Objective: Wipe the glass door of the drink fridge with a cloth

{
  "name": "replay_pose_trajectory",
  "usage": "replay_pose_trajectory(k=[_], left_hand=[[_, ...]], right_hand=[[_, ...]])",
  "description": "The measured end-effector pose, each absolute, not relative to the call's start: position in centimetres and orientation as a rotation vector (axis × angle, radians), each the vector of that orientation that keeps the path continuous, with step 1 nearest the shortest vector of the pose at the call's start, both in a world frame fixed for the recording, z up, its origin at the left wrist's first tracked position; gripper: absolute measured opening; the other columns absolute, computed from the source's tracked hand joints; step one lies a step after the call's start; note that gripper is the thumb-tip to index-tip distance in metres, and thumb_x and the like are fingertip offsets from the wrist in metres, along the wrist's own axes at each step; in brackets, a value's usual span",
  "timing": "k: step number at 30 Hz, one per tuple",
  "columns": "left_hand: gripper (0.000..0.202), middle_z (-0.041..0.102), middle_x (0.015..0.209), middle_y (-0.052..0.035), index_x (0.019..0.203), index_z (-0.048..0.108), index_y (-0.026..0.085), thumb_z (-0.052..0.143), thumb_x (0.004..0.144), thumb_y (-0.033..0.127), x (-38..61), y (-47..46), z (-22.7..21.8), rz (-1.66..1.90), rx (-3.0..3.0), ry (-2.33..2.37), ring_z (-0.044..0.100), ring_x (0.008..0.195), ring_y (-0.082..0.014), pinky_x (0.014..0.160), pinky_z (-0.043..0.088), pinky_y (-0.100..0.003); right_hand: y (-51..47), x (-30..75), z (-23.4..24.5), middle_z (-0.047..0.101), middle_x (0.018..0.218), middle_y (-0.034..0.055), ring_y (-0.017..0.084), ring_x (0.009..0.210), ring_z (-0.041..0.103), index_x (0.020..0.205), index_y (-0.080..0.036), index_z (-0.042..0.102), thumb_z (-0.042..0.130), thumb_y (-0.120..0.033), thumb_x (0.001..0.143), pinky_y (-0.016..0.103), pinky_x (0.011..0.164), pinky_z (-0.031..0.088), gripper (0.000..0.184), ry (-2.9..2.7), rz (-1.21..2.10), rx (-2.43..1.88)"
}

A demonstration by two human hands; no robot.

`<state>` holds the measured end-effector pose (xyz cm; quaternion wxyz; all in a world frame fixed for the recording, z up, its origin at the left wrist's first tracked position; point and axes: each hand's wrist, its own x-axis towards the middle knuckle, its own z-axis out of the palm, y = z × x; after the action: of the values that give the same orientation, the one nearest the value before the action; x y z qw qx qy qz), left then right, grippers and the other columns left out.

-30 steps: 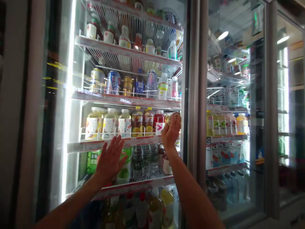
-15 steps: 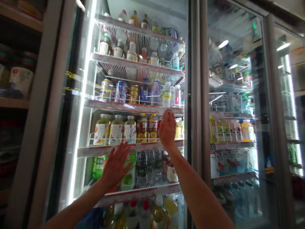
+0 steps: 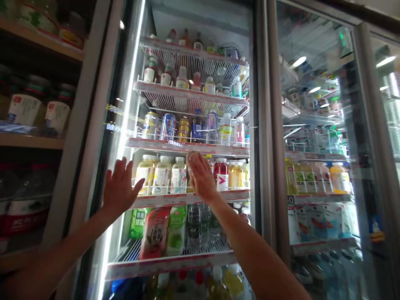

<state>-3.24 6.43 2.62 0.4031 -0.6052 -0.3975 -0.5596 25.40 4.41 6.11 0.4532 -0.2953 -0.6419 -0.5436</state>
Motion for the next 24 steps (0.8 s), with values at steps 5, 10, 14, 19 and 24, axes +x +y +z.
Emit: replay_pose_trajectory(k=[5, 10, 14, 19, 24], left_hand=[[0.067, 0.023, 0.149, -0.0180, 0.144, 0.018, 0.011, 0.028, 0.090, 0.050, -3.1, 6.3, 2.4, -1.398, -1.556, -1.018, 0.015, 0.140, -0.0277, 0.111, 0.015, -0.052], [0.067, 0.023, 0.149, -0.0187, 0.143, 0.020, 0.010, 0.025, 0.091, 0.051, -3.1, 6.5, 2.4, -1.400, -1.542, -1.026, 0.014, 0.140, -0.0279, 0.111, 0.015, -0.051], [0.067, 0.025, 0.149, -0.0182, 0.142, 0.023, 0.009, 0.026, 0.090, 0.052, -3.6, 6.2, 2.4, -1.373, -1.554, -1.014, 0.016, 0.140, -0.0266, 0.112, 0.016, -0.049], [0.065, 0.027, 0.148, -0.0177, 0.142, 0.025, 0.010, 0.029, 0.090, 0.049, -4.3, 5.9, 2.4, -1.311, -1.602, -1.024, 0.018, 0.140, -0.0264, 0.111, 0.019, -0.047], [0.063, 0.027, 0.148, -0.0181, 0.142, 0.024, 0.010, 0.031, 0.091, 0.046, -4.3, 6.2, 2.3, -1.329, -1.597, -1.017, 0.018, 0.140, -0.0270, 0.111, 0.018, -0.049]], right_hand=[[4.0, 28.5, 7.4, 0.039, 0.143, 0.0103, 0.025, 0.134, 0.033, 0.143, -0.022, 0.026, 0.036, -0.021, 0.087, 0.050, 0.104, 0.033, 0.057, -1.372, -1.283, -0.880], [5.0, 25.9, 10.8, 0.036, 0.144, 0.0149, 0.028, 0.135, 0.028, 0.141, -0.012, 0.032, 0.034, -0.019, 0.087, 0.051, 0.106, 0.031, 0.054, -1.153, -1.155, -0.939], [4.9, 18.9, 8.4, 0.033, 0.148, 0.0042, 0.021, 0.140, 0.018, 0.141, -0.020, 0.032, 0.039, -0.019, 0.086, 0.041, 0.113, 0.024, 0.056, -1.748, -1.387, -0.763], [4.9, 20.9, 9.2, 0.034, 0.147, 0.0083, 0.025, 0.137, 0.025, 0.142, -0.020, 0.030, 0.037, -0.018, 0.087, 0.049, 0.110, 0.025, 0.055, -1.656, -1.317, -0.786], [5.6, 20.6, 12.3, 0.032, 0.147, 0.0098, 0.029, 0.138, 0.021, 0.146, -0.021, 0.021, 0.035, -0.017, 0.087, 0.055, 0.109, 0.027, 0.060, -1.348, -1.082, -0.796]])
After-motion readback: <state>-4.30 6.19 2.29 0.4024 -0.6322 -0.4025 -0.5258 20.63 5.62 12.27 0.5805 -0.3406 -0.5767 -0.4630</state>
